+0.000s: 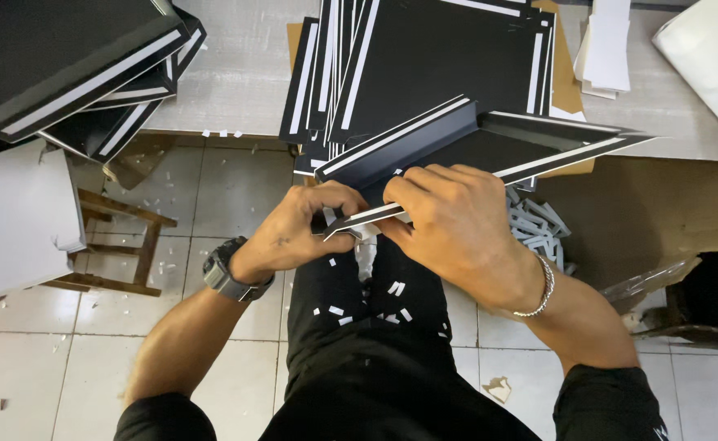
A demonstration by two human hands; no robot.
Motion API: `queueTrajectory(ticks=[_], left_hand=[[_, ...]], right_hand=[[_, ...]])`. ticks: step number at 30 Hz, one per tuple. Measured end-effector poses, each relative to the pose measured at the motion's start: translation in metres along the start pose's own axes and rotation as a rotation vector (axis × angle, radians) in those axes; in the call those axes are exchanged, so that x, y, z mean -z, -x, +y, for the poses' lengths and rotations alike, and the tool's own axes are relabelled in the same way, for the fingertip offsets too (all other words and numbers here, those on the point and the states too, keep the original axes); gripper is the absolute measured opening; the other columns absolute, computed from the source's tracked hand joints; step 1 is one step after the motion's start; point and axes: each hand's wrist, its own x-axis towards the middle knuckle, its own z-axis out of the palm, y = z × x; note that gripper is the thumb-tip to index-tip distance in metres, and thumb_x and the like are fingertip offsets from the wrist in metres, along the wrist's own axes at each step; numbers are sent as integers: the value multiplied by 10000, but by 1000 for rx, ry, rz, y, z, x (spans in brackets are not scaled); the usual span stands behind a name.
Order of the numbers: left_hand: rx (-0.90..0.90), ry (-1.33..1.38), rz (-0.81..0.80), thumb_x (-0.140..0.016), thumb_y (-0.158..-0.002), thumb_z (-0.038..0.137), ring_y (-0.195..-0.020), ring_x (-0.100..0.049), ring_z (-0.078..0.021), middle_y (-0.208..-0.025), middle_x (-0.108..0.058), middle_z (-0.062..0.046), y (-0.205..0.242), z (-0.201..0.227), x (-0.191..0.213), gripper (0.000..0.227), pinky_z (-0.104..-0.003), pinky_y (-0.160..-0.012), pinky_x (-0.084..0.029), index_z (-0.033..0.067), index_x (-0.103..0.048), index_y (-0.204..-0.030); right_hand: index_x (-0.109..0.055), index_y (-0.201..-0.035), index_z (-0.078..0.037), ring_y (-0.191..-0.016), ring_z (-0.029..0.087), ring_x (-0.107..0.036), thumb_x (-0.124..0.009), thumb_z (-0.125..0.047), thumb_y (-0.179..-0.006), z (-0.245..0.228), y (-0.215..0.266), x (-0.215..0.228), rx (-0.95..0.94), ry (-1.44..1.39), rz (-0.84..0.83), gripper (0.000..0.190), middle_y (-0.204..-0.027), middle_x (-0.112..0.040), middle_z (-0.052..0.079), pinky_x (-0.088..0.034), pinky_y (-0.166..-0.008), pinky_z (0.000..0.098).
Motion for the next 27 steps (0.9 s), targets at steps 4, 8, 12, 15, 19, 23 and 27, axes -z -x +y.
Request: queueTrajectory(ticks=[4, 8, 12, 15, 19, 23, 27], left_hand=[[59, 17, 13, -779, -824, 156, -725, -565, -62, -976, -790, 58, 1, -5, -2, 133, -264, -696, -441, 161, -649, -853], [69, 193, 184, -858, -794, 92, -859, -672, -118, -810, -752, -22, 1, -23, -4, 111, -296, -829, -553, 103, -800, -888], [8, 246, 365, -902, -824, 91, -839, -659, -137, -836, -772, -76, 1, -20, 6, 143, -318, -823, -554, 94, -810, -934], [142, 415, 720, -920, -817, 65, -795, -654, -161, -885, -710, -82, 14, 3, 17, 292, -316, -784, -562, 17, -740, -1042], [69, 470, 753, -808, -875, 42, -943, -626, -114, -1025, -729, -34, 51, -39, 49, 242, -332, -922, -562, 58, -761, -1112], [121, 640, 726, -735, -861, 35, -984, -660, -191, -1089, -727, -117, 75, -32, 42, 382, -441, -961, -578, -22, -718, -1239], [-740, 1145, 76, -723, -823, 23, -917, -696, -158, -966, -761, -71, 111, -152, 51, 260, -417, -925, -580, 25, -752, -1081]], right_hand=[[-649, -815, -190, -637, 195, -601, -972, -325, -866, 1, -4, -4, 19, 11, 45, 353, -704, -584, -42, -432, -576, 358], [-746, -977, -177, -779, 266, -745, -965, -354, -820, 8, -13, -21, 107, -61, 145, 322, -810, -666, 17, -602, -764, 404], [-838, -1088, -115, -1039, 296, -749, -842, -349, -1013, 4, -47, -11, 208, -80, 526, 245, -1053, -756, 77, -493, -1121, 502], [-884, -1195, -55, -1314, 451, -612, -822, -426, -1064, 47, -26, 11, 110, 41, 697, 399, -1325, -717, 242, -275, -1250, 607], [-659, -1353, 106, -1337, 478, -502, -769, -359, -1113, 86, -10, 37, 16, 16, 794, 535, -1410, -532, 274, -367, -1196, 621], [-590, -1386, -19, -1220, 286, -517, -607, -431, -1184, 84, -6, 4, -302, -609, 478, 459, -1235, -563, 165, -396, -1142, 512], [-716, -908, -73, -752, 143, -570, -682, -302, -1152, 84, 0, -13, -506, -657, 395, 336, -706, -596, 48, -520, -745, 367]])
